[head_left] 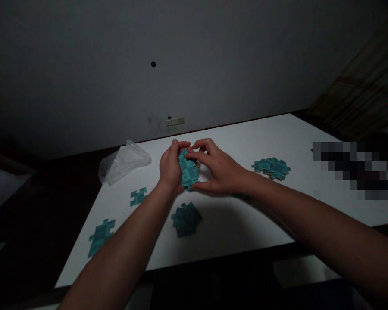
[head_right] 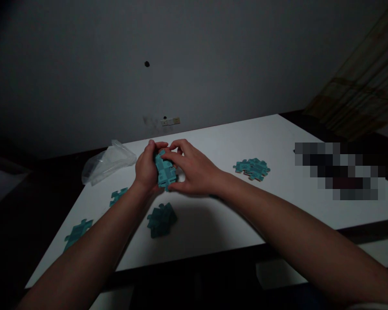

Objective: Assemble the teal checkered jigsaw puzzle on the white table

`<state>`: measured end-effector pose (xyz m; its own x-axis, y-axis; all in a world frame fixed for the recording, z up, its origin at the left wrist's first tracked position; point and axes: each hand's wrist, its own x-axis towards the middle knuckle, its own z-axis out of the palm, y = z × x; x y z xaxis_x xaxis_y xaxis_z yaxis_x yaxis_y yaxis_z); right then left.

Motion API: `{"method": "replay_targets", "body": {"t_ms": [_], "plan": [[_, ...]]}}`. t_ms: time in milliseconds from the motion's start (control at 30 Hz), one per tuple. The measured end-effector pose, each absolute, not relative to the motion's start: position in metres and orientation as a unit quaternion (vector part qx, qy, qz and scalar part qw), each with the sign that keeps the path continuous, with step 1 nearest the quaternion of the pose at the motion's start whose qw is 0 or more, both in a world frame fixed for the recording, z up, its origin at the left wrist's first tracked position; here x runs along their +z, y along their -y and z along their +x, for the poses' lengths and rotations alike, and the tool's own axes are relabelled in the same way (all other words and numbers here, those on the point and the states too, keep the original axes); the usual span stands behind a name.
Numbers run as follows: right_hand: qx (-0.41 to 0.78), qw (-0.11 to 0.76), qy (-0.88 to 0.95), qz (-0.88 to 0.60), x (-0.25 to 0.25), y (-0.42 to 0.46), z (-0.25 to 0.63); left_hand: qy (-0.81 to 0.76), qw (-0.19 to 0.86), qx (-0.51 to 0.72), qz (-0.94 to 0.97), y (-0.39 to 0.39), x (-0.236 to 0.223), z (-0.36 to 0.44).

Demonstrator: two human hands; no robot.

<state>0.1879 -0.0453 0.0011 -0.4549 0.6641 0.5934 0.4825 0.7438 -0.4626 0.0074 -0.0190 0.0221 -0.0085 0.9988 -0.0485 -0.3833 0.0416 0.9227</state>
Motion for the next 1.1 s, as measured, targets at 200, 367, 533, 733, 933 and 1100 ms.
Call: {"method": "replay_targets", "body": {"t_ms": [200, 367, 533, 733, 933, 1100], "plan": [[0.105, 0.409, 0.849, -0.318, 0.0, 0.043, 0.187, -0.401, 0.584, 0.597, 0.377, 0.018, 0.02, 0.007], [0.105, 0.415, 0.854, -0.297, -0.002, 0.04, 0.19, -0.392, 0.595, 0.598, 0.368, 0.019, 0.02, 0.009], [0.117, 0.414, 0.851, -0.302, -0.004, 0.04, 0.189, -0.402, 0.583, 0.6, 0.372, 0.019, 0.021, 0.008], [0.102, 0.401, 0.848, -0.332, -0.007, 0.041, 0.186, -0.396, 0.579, 0.609, 0.371, 0.014, 0.015, 0.006], [0.074, 0.408, 0.848, -0.329, -0.003, 0.042, 0.185, -0.39, 0.579, 0.61, 0.374, 0.014, 0.016, 0.007], [0.091, 0.424, 0.845, -0.311, 0.006, 0.042, 0.186, -0.405, 0.566, 0.618, 0.366, 0.014, 0.02, 0.007]]}}
